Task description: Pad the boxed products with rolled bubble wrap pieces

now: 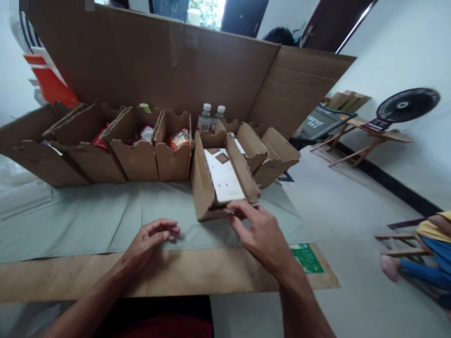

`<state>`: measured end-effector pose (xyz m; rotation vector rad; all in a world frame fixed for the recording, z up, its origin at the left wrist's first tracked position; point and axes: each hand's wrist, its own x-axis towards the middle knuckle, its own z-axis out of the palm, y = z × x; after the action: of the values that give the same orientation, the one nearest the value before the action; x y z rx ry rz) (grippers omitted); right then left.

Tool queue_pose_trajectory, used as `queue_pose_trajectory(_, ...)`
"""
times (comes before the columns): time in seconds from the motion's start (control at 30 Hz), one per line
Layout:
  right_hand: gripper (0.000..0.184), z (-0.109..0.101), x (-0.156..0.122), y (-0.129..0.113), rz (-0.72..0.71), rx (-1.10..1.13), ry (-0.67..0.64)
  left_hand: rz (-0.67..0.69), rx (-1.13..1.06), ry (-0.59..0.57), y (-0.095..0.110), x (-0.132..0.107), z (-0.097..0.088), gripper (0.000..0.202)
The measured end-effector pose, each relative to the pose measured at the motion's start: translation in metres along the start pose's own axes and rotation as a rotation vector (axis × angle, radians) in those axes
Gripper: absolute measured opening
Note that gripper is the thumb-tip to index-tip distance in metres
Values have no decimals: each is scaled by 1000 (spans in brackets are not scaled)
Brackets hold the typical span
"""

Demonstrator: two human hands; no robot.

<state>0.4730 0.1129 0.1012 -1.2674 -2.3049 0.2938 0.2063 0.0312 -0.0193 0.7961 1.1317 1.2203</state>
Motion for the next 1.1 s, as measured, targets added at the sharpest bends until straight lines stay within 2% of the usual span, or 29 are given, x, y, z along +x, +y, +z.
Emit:
queue_pose_trajectory(0.13, 19, -47, -72, 28, -47, 25, 43, 114, 151, 71, 6, -5, -2, 35)
queue_pose_trajectory(0.2, 23, -57, -102, 45, 45, 68, 113, 226, 235, 78, 9, -6, 2, 44)
queue_pose_trajectory(0.23, 31, -57, -116, 52, 134, 96, 181, 289, 268, 77, 11, -5, 5, 52)
queue_pose_trajectory(0.3, 56, -47, -141, 64, 348, 178, 337, 394, 312, 59, 15, 1, 15, 70)
queue_pose_trajectory(0.37, 72, -27, -162, 71, 489, 273, 445, 443, 333, 8, 21, 12, 28, 83)
queue_pose_trajectory(0.47, 75, 10, -179, 73, 514, 329, 456, 449, 331, -115, 29, 29, 48, 89)
queue_pose_trajectory(0.53, 79, 29, -176, 67, 502, 294, 437, 434, 330, -137, 32, 36, 56, 83)
queue_pose_trajectory(0.57, 79, 35, -169, 62, 487, 277, 421, 427, 335, -105, 31, 36, 58, 78)
queue_pose_trajectory(0.63, 78, 42, -145, 49, 419, 270, 369, 443, 345, 40, 27, 30, 54, 71)
queue_pose_trajectory(0.73, 75, 47, -93, 32, 268, 336, 290, 526, 350, 258, 18, 14, 33, 67)
queue_pose_trajectory(0.87, 73, 64, -35, 28, 180, 477, 205, 565, 417, 376, 10, -5, -4, 61)
queue_pose_trajectory(0.93, 70, 71, -22, 32, 173, 498, 171, 581, 463, 396, 10, -6, -20, 58)
queue_pose_trajectory(1.0, 65, 67, -17, 36, 153, 486, 180, 592, 498, 364, 14, -3, -34, 59)
queue_pose_trajectory(1.1, 51, 43, -10, 33, 95, 438, 275, 539, 562, 234, 26, 12, -54, 81)
